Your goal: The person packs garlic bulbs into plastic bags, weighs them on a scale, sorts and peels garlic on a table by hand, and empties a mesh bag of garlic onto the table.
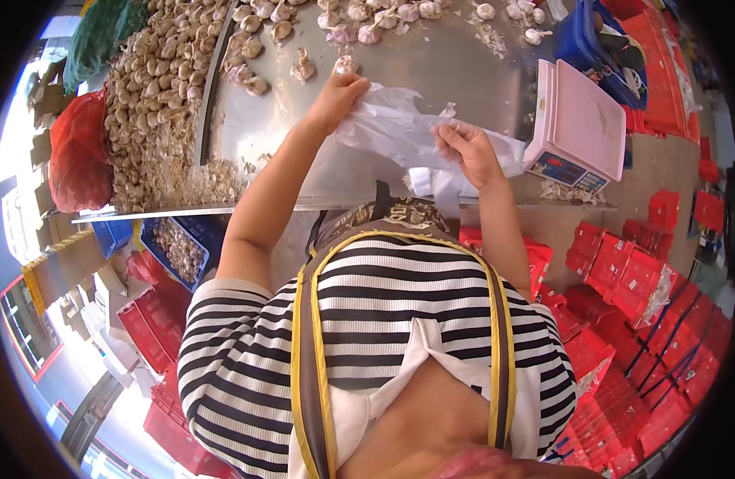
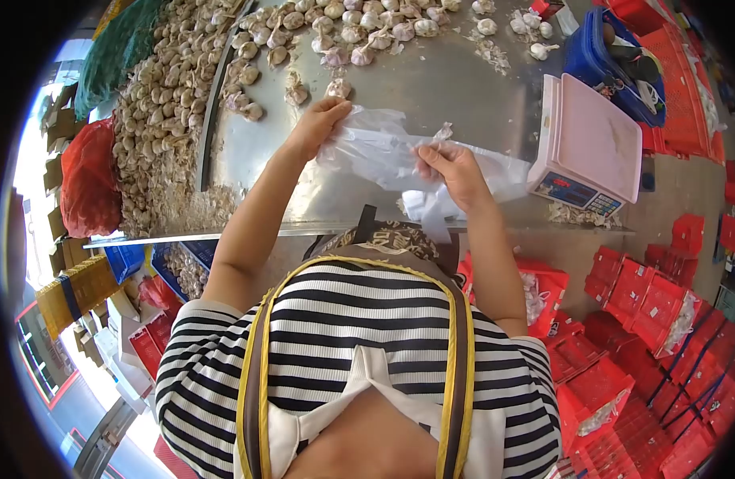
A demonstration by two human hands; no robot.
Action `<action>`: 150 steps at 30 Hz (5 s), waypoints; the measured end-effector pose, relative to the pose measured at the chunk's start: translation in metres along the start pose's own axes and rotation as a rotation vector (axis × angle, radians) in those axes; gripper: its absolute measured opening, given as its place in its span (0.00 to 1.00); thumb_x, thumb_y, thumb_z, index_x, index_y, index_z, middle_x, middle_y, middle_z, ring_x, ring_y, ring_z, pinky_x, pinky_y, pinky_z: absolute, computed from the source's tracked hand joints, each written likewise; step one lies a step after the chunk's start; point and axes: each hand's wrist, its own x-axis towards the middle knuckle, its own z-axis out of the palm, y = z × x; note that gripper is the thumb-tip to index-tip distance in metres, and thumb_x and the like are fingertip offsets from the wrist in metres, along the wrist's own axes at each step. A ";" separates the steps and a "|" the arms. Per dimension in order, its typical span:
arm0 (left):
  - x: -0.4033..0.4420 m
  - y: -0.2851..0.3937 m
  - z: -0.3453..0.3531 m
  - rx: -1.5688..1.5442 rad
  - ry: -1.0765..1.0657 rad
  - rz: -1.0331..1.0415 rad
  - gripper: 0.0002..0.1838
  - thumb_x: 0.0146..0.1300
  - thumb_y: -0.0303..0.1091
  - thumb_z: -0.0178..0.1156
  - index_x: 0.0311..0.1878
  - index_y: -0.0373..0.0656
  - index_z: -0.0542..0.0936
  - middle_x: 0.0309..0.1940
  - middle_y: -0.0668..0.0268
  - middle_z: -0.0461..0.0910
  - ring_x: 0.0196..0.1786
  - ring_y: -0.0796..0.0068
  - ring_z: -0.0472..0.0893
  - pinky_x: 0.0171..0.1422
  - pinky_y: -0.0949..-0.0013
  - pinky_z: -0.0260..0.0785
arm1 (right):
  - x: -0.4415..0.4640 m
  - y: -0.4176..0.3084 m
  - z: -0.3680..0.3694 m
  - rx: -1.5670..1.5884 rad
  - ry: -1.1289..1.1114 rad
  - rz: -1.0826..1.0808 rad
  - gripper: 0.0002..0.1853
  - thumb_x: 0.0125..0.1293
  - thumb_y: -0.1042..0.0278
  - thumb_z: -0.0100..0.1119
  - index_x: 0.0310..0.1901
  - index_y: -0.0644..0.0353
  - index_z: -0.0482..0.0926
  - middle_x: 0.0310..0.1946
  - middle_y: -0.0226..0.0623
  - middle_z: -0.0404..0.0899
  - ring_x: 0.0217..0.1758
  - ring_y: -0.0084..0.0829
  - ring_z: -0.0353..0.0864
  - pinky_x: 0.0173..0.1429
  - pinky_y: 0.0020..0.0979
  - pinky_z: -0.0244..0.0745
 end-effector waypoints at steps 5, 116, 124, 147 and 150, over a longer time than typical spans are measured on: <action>-0.040 0.026 -0.010 0.468 0.282 0.457 0.10 0.64 0.38 0.60 0.38 0.40 0.80 0.25 0.72 0.77 0.26 0.85 0.74 0.29 0.79 0.66 | 0.023 0.020 0.013 -0.257 0.205 -0.211 0.19 0.62 0.54 0.65 0.21 0.61 0.78 0.15 0.21 0.69 0.19 0.15 0.62 0.23 0.22 0.54; 0.119 0.135 0.350 0.233 -0.527 0.465 0.11 0.61 0.28 0.57 0.46 0.38 0.81 0.33 0.66 0.83 0.31 0.80 0.79 0.33 0.76 0.74 | -0.171 -0.143 -0.327 -0.025 0.935 -0.725 0.14 0.68 0.68 0.55 0.49 0.68 0.77 0.40 0.35 0.81 0.44 0.26 0.79 0.57 0.31 0.69; 0.198 0.106 0.241 0.984 -0.005 0.414 0.42 0.47 0.57 0.71 0.61 0.39 0.72 0.47 0.49 0.80 0.49 0.52 0.81 0.52 0.61 0.73 | -0.151 -0.128 -0.335 -0.222 0.956 -0.584 0.15 0.65 0.68 0.59 0.49 0.68 0.78 0.45 0.35 0.80 0.51 0.24 0.76 0.62 0.27 0.64; 0.162 0.002 0.245 1.214 0.062 0.409 0.23 0.50 0.53 0.67 0.46 0.51 0.77 0.34 0.60 0.78 0.35 0.63 0.78 0.39 0.60 0.72 | -0.155 -0.115 -0.332 -0.226 0.985 -0.587 0.11 0.64 0.64 0.63 0.43 0.62 0.82 0.38 0.24 0.81 0.44 0.15 0.75 0.52 0.19 0.67; 0.134 0.040 0.264 0.813 -0.068 0.253 0.28 0.49 0.46 0.71 0.51 0.45 0.76 0.31 0.64 0.80 0.28 0.75 0.77 0.33 0.71 0.70 | -0.153 -0.119 -0.331 -0.239 0.932 -0.680 0.12 0.64 0.63 0.62 0.43 0.62 0.82 0.38 0.24 0.80 0.44 0.15 0.74 0.52 0.20 0.67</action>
